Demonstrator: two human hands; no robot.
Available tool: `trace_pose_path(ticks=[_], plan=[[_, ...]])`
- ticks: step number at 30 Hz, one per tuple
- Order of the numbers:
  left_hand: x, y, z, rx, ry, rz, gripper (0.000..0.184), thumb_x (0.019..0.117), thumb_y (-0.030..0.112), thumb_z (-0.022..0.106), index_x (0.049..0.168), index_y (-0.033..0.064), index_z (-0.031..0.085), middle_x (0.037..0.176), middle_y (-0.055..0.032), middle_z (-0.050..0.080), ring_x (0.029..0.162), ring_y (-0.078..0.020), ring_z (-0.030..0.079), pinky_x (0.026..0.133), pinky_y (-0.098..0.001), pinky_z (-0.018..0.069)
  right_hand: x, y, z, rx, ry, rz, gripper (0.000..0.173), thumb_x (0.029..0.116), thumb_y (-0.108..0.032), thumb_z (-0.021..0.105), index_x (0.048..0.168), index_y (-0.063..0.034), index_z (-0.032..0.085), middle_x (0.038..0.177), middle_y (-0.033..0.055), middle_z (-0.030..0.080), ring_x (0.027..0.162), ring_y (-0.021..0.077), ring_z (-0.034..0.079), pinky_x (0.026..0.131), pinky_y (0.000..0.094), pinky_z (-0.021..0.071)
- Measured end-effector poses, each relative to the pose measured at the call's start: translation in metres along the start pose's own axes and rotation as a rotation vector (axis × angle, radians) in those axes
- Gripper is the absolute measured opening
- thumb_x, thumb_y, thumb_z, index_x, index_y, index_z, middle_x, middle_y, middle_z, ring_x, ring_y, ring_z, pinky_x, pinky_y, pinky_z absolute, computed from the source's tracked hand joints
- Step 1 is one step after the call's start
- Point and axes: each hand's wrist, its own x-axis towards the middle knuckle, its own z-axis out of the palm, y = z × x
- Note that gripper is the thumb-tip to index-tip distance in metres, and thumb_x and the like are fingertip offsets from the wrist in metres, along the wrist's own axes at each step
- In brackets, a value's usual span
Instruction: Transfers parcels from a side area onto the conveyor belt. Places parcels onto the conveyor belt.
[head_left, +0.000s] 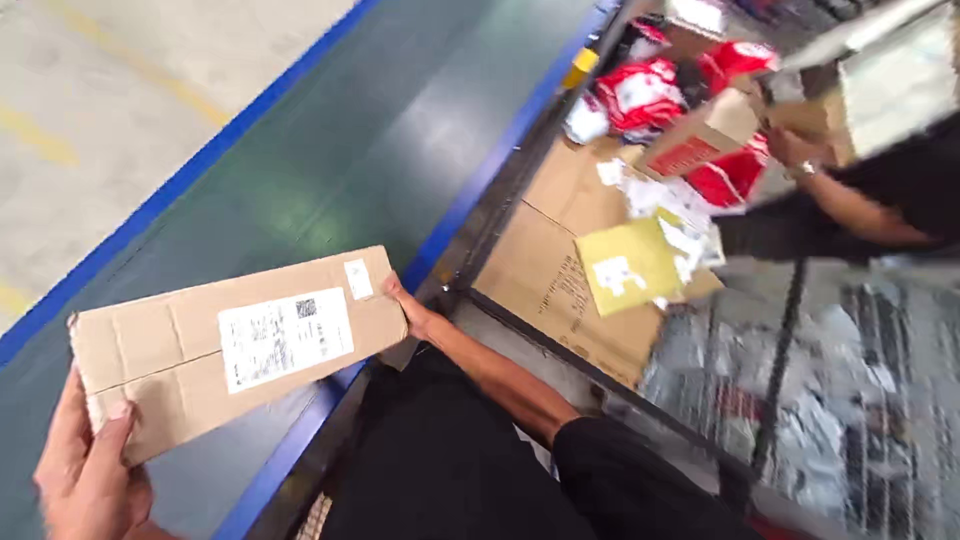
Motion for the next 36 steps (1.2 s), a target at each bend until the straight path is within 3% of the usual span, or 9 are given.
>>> trace_pose_path(ticks=[2, 5, 14, 18, 22, 26, 29, 32, 36], plan=[[0.037, 0.043, 0.034, 0.146, -0.229, 0.158, 0.074, 0.1023, 0.037, 0.055, 0.162, 0.0060, 0.025, 0.165, -0.0126, 0.032, 0.146, -0.0145, 0.041, 0.120, -0.0327, 0.0366, -0.047, 0.000, -0.040, 0.147, 0.084, 0.015, 0.100, 0.0855, -0.073, 0.056, 0.160, -0.0201, 0.014, 0.124, 0.0077, 0.064, 0.102, 0.0174, 0.068, 0.084, 0.0399, 0.0600], [0.083, 0.117, 0.128, 0.294, -0.516, 0.343, 0.071, 0.1013, 0.043, 0.057, 0.160, 0.0093, 0.034, 0.161, -0.0118, 0.042, 0.141, -0.0141, 0.048, 0.117, -0.0348, 0.0411, -0.116, 0.000, -0.088, 0.292, 0.250, -0.102, 0.099, 0.0650, -0.086, 0.071, 0.131, -0.0141, 0.051, 0.099, -0.0029, 0.075, 0.086, 0.0088, 0.072, 0.075, 0.0300, 0.0621], [0.140, 0.271, 0.553, 0.328, -1.148, 0.874, 0.060, 0.1010, 0.055, 0.053, 0.153, 0.0266, 0.049, 0.134, -0.0040, 0.067, 0.113, -0.0151, 0.068, 0.096, -0.0489, 0.0556, -0.171, -0.009, -0.238, 0.704, 0.863, -0.707, 0.066, 0.0672, -0.070, 0.081, 0.109, -0.0198, 0.071, 0.094, 0.0000, 0.077, 0.085, 0.0119, 0.075, 0.075, 0.0350, 0.0640], [0.122, 0.291, 0.667, 0.023, -1.094, 0.834, 0.063, 0.1018, 0.040, 0.059, 0.156, 0.0124, 0.043, 0.158, -0.0057, 0.046, 0.142, -0.0158, 0.048, 0.117, -0.0406, 0.0442, -0.164, -0.074, -0.346, 0.664, 1.015, -0.873, 0.073, 0.0634, -0.074, 0.080, 0.110, -0.0192, 0.067, 0.093, 0.0001, 0.076, 0.085, 0.0131, 0.074, 0.073, 0.0380, 0.0636], [0.092, 0.216, 0.675, -0.114, -1.085, 0.669, 0.054, 0.1044, 0.033, 0.056, 0.144, -0.0028, 0.052, 0.144, -0.0137, 0.060, 0.133, -0.0233, 0.058, 0.112, -0.0445, 0.0506, -0.142, -0.171, -0.473, 0.657, 1.058, -1.075, 0.068, 0.0904, -0.068, 0.051, 0.132, -0.0151, 0.050, 0.113, 0.0061, 0.068, 0.102, 0.0206, 0.068, 0.085, 0.0482, 0.0598], [0.071, 0.070, 0.611, 0.038, -1.108, 0.429, 0.042, 0.1040, 0.032, 0.056, 0.137, 0.0068, 0.063, 0.134, -0.0065, 0.068, 0.125, -0.0207, 0.065, 0.108, -0.0456, 0.0544, -0.113, -0.307, -0.600, 0.724, 0.927, -1.192, 0.082, 0.0913, -0.079, 0.033, 0.152, -0.0250, 0.035, 0.141, 0.0175, 0.055, 0.121, 0.0408, 0.058, 0.091, 0.0700, 0.0509], [0.056, 0.006, 0.526, 0.174, -1.022, 0.218, 0.040, 0.1028, 0.025, 0.057, 0.136, 0.0048, 0.063, 0.133, -0.0069, 0.069, 0.125, -0.0191, 0.065, 0.109, -0.0428, 0.0536, -0.093, -0.392, -0.683, 0.507, 1.148, -1.186, 0.065, 0.1050, -0.059, 0.037, 0.157, -0.0205, 0.027, 0.141, 0.0164, 0.052, 0.114, 0.0343, 0.062, 0.088, 0.0577, 0.0570], [0.042, -0.020, 0.463, 0.216, -0.881, 0.040, 0.040, 0.1016, 0.015, 0.057, 0.137, -0.0032, 0.060, 0.132, -0.0124, 0.069, 0.121, -0.0210, 0.067, 0.108, -0.0416, 0.0543, -0.082, -0.436, -0.698, 0.144, 1.127, -1.061, 0.069, 0.1083, -0.040, 0.044, 0.165, -0.0216, 0.009, 0.165, 0.0147, 0.029, 0.140, 0.0339, 0.048, 0.104, 0.0540, 0.0531], [0.013, -0.048, 0.418, 0.275, -0.739, 0.031, 0.035, 0.1006, 0.014, 0.058, 0.129, -0.0046, 0.065, 0.124, -0.0145, 0.072, 0.114, -0.0191, 0.070, 0.105, -0.0394, 0.0552, -0.046, -0.416, -0.653, -0.122, 1.066, -0.857, 0.068, 0.1045, -0.031, 0.055, 0.162, -0.0128, 0.023, 0.152, 0.0138, 0.049, 0.129, 0.0280, 0.059, 0.099, 0.0483, 0.0568]])
